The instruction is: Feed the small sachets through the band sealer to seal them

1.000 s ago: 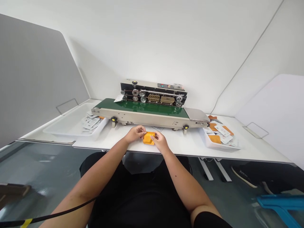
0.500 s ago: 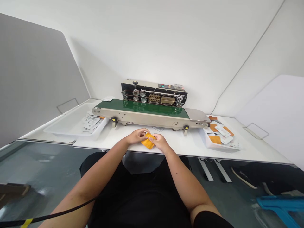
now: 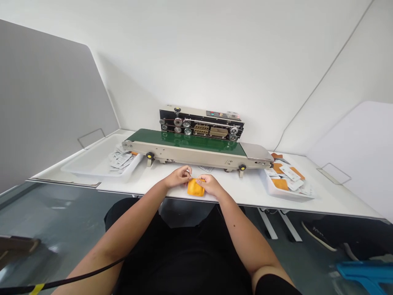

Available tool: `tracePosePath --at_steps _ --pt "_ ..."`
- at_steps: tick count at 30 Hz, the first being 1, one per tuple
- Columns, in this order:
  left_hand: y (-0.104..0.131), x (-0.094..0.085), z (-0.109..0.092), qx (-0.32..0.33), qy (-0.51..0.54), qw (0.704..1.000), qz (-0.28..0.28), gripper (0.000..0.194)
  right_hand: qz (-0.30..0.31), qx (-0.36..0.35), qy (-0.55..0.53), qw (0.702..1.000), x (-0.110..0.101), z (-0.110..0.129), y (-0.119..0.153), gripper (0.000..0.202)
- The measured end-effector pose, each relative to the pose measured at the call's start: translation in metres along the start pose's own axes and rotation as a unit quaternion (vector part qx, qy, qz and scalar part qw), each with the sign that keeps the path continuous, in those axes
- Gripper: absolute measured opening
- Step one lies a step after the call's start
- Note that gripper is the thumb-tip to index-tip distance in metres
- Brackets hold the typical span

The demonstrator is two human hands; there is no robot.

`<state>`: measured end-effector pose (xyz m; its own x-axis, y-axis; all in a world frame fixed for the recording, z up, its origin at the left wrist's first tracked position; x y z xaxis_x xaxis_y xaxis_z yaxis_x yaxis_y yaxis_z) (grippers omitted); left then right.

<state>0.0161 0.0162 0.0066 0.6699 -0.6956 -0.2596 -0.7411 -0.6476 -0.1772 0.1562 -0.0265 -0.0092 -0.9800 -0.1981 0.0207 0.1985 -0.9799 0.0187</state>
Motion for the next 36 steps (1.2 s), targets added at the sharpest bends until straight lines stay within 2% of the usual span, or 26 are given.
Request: tracePosePath --at_steps 2,3,5,8,10,12,13,14,16,19,23,29,36 --pt "-0.001 -0.003 0.000 0.005 0.010 1.000 -0.013 0.047 0.008 -0.018 0.026 0.999 -0.015 0.028 0.002 0.041" --pt "-0.001 -0.004 0.000 0.008 0.013 1.000 -0.016 0.047 -0.011 -0.042 0.018 0.999 -0.029 0.048 0.003 0.042" --pt "-0.002 -0.005 0.001 0.011 0.014 1.000 -0.017 0.047 -0.096 -0.118 -0.027 0.988 -0.069 0.097 0.003 0.043" --pt "-0.002 -0.006 0.000 0.012 0.010 1.000 -0.018 0.044 -0.263 -0.251 -0.086 0.928 -0.143 0.164 0.006 0.039" --pt "-0.001 -0.007 -0.001 0.011 0.006 1.000 -0.023 0.042 -0.355 -0.317 -0.081 0.876 -0.187 0.190 0.008 0.029" --pt "0.000 -0.007 -0.002 0.012 0.003 1.000 -0.026 0.041 -0.441 -0.331 -0.057 0.832 -0.224 0.194 0.007 0.018" --pt "0.000 -0.007 -0.003 0.013 0.002 1.000 -0.027 0.041 -0.479 -0.314 -0.042 0.818 -0.240 0.188 0.005 0.013" --pt "0.000 -0.007 -0.003 0.013 0.002 1.000 -0.027 0.041 -0.510 -0.285 -0.029 0.811 -0.252 0.180 0.002 0.009" --pt "0.001 -0.007 -0.003 0.011 0.002 1.000 -0.025 0.041 -0.539 -0.210 -0.016 0.816 -0.268 0.159 -0.008 0.004" --pt "0.000 -0.006 -0.002 0.010 -0.008 1.000 -0.023 0.040 -0.517 -0.121 -0.034 0.847 -0.272 0.134 -0.027 0.004" --pt "0.000 -0.004 -0.002 0.007 -0.019 1.000 -0.021 0.040 -0.466 -0.068 -0.070 0.879 -0.259 0.127 -0.053 0.009" --pt "0.001 -0.005 -0.001 0.002 -0.023 1.000 -0.019 0.041 -0.401 -0.026 -0.112 0.909 -0.226 0.128 -0.090 0.015" --pt "0.001 -0.006 0.000 -0.002 -0.019 1.000 -0.022 0.041 -0.352 -0.001 -0.132 0.927 -0.181 0.127 -0.110 0.016"
Point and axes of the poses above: each hand's wrist, its own y-axis away from the middle knuckle, its own x-axis out of the palm, z = x × y, the point moved 8 cm from there along -y, towards the middle knuckle, and after that the axes turned 8 degrees about -y, right-handed, at the moved point
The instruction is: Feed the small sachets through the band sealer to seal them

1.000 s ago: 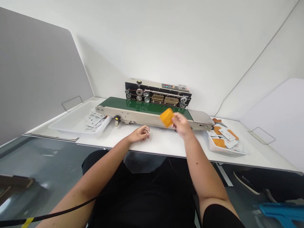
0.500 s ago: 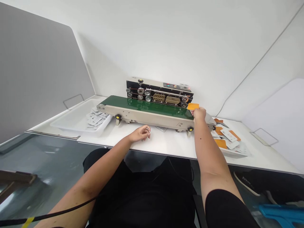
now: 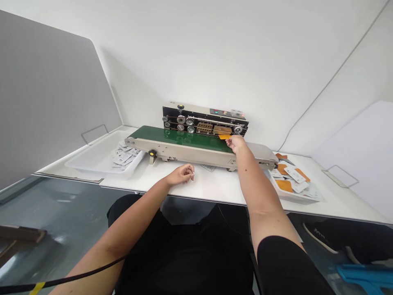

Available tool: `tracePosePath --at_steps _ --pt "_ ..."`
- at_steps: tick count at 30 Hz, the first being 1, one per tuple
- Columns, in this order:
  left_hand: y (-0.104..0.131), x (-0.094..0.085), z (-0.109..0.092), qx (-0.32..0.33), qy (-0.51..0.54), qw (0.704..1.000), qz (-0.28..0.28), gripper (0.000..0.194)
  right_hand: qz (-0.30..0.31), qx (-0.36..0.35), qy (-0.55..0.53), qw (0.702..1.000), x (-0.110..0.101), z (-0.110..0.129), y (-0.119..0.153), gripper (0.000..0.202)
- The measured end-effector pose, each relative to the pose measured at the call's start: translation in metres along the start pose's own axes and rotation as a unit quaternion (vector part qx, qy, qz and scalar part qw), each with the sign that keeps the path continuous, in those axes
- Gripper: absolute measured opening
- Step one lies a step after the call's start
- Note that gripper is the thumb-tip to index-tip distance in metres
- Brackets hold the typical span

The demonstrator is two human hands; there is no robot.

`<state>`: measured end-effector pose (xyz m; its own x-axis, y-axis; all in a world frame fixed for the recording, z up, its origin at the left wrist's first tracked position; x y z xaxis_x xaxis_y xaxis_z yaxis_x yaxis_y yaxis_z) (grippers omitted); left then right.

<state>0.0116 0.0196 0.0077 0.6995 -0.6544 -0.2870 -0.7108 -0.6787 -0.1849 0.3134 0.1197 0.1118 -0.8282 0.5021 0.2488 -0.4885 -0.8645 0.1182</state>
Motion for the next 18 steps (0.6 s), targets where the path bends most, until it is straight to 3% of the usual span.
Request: tracePosePath --at_steps 3,6,9,13,15,18 --pt "0.000 0.000 -0.002 0.001 0.000 1.000 0.000 0.042 0.007 -0.003 0.005 1.000 0.015 -0.001 0.006 0.016" --pt "0.001 -0.001 -0.002 0.003 -0.001 1.000 -0.005 0.042 -0.015 -0.025 0.019 0.999 0.011 0.005 0.009 0.011" --pt "0.000 -0.002 0.000 0.003 0.000 1.000 -0.011 0.041 -0.107 -0.125 0.040 0.986 -0.028 0.028 0.011 0.008" --pt "-0.001 0.000 0.002 0.008 0.003 1.000 -0.004 0.040 -0.253 -0.328 0.091 0.906 -0.096 0.067 0.022 0.019" --pt "-0.002 0.000 0.003 0.007 0.003 1.000 -0.001 0.039 -0.255 -0.345 0.089 0.899 -0.110 0.069 0.017 0.018" --pt "-0.002 0.000 0.003 0.002 0.002 1.000 -0.004 0.039 -0.211 -0.264 0.042 0.940 -0.105 0.052 -0.001 0.008"
Point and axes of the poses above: each hand's wrist, its own y-axis away from the middle knuckle, its own x-axis out of the palm, z = x × y, the point moved 8 cm from there along -y, towards the middle knuckle, and after that the axes turned 8 degrees about -y, right-handed, at the moved point
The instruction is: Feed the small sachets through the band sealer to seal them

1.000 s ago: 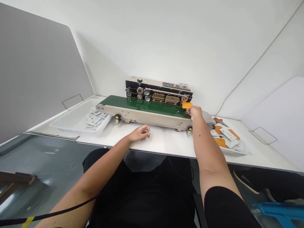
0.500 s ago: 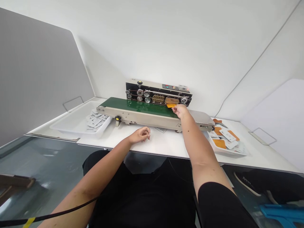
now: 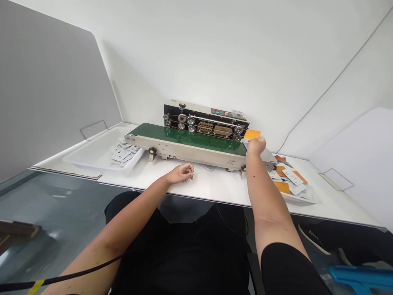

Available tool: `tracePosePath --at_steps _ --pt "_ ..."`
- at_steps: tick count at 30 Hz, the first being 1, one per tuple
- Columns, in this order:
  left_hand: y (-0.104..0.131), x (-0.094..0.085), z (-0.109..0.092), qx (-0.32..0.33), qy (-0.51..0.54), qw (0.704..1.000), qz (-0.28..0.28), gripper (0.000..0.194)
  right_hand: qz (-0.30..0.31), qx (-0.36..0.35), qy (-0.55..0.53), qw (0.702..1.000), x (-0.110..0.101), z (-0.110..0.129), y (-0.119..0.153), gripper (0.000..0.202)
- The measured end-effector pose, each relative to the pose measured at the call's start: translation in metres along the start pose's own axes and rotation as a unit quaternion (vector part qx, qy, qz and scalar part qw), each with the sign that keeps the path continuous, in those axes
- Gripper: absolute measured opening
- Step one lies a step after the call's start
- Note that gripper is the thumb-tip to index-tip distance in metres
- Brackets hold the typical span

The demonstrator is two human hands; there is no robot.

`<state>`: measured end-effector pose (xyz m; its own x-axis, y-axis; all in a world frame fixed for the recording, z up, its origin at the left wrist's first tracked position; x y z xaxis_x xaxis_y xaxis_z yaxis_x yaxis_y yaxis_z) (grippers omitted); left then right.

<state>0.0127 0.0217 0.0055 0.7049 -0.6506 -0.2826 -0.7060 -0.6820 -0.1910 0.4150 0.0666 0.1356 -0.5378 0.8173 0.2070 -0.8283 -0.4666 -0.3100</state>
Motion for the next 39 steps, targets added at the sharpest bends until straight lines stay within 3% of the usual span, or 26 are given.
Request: tracePosePath --at_steps 3,10,19,23,25,27,29,31,35,37,39 --pt "0.001 -0.001 0.000 -0.001 -0.001 1.000 -0.005 0.040 0.034 0.084 -0.028 0.996 0.023 -0.017 0.010 0.002" --pt "0.001 -0.001 0.000 -0.006 -0.007 1.000 -0.002 0.042 0.089 0.163 -0.057 0.981 0.056 -0.028 0.034 0.011" --pt "0.001 -0.001 -0.003 -0.004 -0.009 1.000 -0.001 0.043 0.196 0.247 -0.071 0.946 0.105 -0.018 0.070 0.022" --pt "0.002 -0.001 -0.004 -0.006 -0.010 1.000 -0.004 0.042 0.216 0.252 -0.057 0.941 0.107 -0.014 0.084 0.034" --pt "0.002 -0.001 -0.004 -0.003 -0.010 1.000 -0.004 0.041 0.199 0.182 -0.031 0.963 0.093 -0.004 0.090 0.039" --pt "0.001 -0.001 -0.003 -0.001 -0.010 1.000 -0.004 0.041 0.159 0.016 0.011 0.987 0.068 0.018 0.105 0.041" --pt "0.000 -0.001 0.000 0.000 -0.010 1.000 -0.005 0.041 0.138 -0.172 0.053 0.974 0.043 0.039 0.140 0.039" --pt "-0.001 -0.001 0.003 0.000 -0.013 1.000 -0.003 0.041 0.200 -0.273 0.091 0.937 0.032 0.038 0.185 0.033" --pt "-0.002 -0.002 0.006 0.001 -0.031 0.999 -0.006 0.040 0.456 -0.295 0.226 0.809 0.044 -0.018 0.266 0.026" --pt "-0.002 -0.004 0.005 -0.002 -0.041 0.999 -0.013 0.040 0.509 -0.273 0.297 0.760 0.049 -0.049 0.281 0.031" --pt "-0.001 -0.005 0.004 -0.008 -0.051 0.999 -0.016 0.040 0.511 -0.243 0.348 0.748 0.052 -0.071 0.279 0.043"
Point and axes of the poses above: each hand's wrist, its own y-axis away from the middle knuckle, its own x-axis out of the palm, z = x × y, the point moved 8 cm from there along -y, towards the middle knuckle, and after that the axes turned 8 degrees about -y, right-handed, at the moved point
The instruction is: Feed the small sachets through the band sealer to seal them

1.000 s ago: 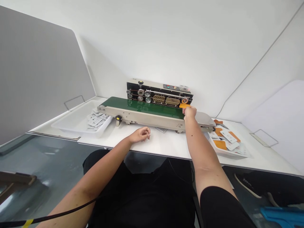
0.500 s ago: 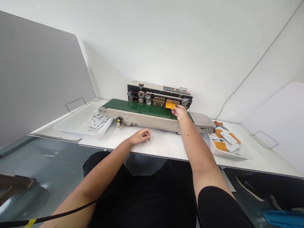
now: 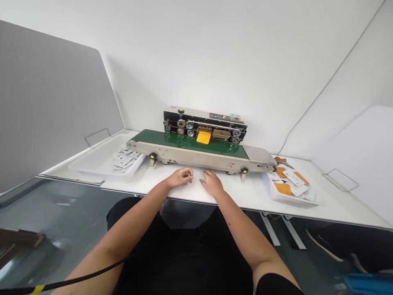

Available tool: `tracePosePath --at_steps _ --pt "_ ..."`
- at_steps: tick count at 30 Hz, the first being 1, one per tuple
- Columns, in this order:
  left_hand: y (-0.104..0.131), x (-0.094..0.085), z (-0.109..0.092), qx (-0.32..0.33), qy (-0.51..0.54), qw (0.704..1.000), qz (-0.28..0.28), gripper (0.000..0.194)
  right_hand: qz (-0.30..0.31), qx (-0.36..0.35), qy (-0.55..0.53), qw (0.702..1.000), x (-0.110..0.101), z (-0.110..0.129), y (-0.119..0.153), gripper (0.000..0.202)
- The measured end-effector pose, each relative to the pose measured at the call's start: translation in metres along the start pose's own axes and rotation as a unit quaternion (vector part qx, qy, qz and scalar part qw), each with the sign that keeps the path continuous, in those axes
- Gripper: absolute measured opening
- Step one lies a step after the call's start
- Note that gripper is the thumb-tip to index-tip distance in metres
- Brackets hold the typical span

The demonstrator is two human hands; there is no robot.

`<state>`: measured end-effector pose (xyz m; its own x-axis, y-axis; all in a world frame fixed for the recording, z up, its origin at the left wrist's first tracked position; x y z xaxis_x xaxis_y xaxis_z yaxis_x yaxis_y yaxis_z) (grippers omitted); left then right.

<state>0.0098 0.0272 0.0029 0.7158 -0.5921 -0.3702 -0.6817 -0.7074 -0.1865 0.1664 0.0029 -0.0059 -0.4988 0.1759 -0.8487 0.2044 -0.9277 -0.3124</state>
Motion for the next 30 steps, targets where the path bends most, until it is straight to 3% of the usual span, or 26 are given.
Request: tracePosePath --at_steps 3,7,12,16,18,20,21,23,25,27,30 --pt "0.000 0.000 -0.002 -0.007 -0.008 1.000 0.000 0.037 0.013 0.041 0.011 0.999 0.008 -0.014 -0.005 0.057" --pt "0.000 -0.001 -0.004 -0.011 -0.019 1.000 -0.009 0.030 0.022 0.015 0.011 1.000 0.007 -0.010 -0.003 0.057" --pt "0.000 -0.010 -0.008 0.020 -0.057 0.996 -0.061 0.024 0.061 -0.066 -0.016 0.996 0.006 0.018 0.014 0.058" --pt "0.001 -0.016 -0.010 0.031 -0.061 0.993 -0.092 0.025 0.119 -0.159 -0.060 0.978 0.010 0.054 0.044 0.074" --pt "0.002 -0.016 -0.012 0.033 -0.056 0.994 -0.093 0.027 0.143 -0.222 -0.103 0.959 0.014 0.073 0.061 0.065" --pt "0.002 -0.016 -0.013 0.038 -0.045 0.994 -0.088 0.030 0.137 -0.249 -0.171 0.943 0.015 0.082 0.068 0.039" --pt "0.002 -0.015 -0.014 0.040 -0.036 0.995 -0.082 0.032 0.114 -0.230 -0.213 0.943 0.014 0.079 0.066 0.029" --pt "0.002 -0.014 -0.015 0.046 -0.013 0.997 -0.064 0.038 0.044 -0.124 -0.308 0.942 0.012 0.058 0.050 0.025" --pt "0.001 -0.012 -0.016 0.050 0.000 0.998 -0.044 0.044 -0.004 0.005 -0.409 0.912 0.017 0.031 0.033 0.031" --pt "0.001 -0.009 -0.014 0.047 -0.003 0.998 -0.029 0.049 0.002 0.094 -0.498 0.862 0.028 0.014 0.020 0.040" --pt "0.000 -0.007 -0.009 0.026 -0.020 0.999 -0.022 0.049 0.029 0.159 -0.565 0.809 0.039 0.006 0.009 0.045"
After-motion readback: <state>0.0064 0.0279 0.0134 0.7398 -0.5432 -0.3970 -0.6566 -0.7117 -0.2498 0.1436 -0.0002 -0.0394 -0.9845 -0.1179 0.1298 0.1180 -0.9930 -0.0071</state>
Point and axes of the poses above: each hand's wrist, its own y-axis away from the middle knuckle, its own x-axis out of the palm, z = x × y, the point moved 8 cm from there along -y, towards the middle knuckle, and after that the axes turned 8 degrees about -y, right-handed, at the moved point
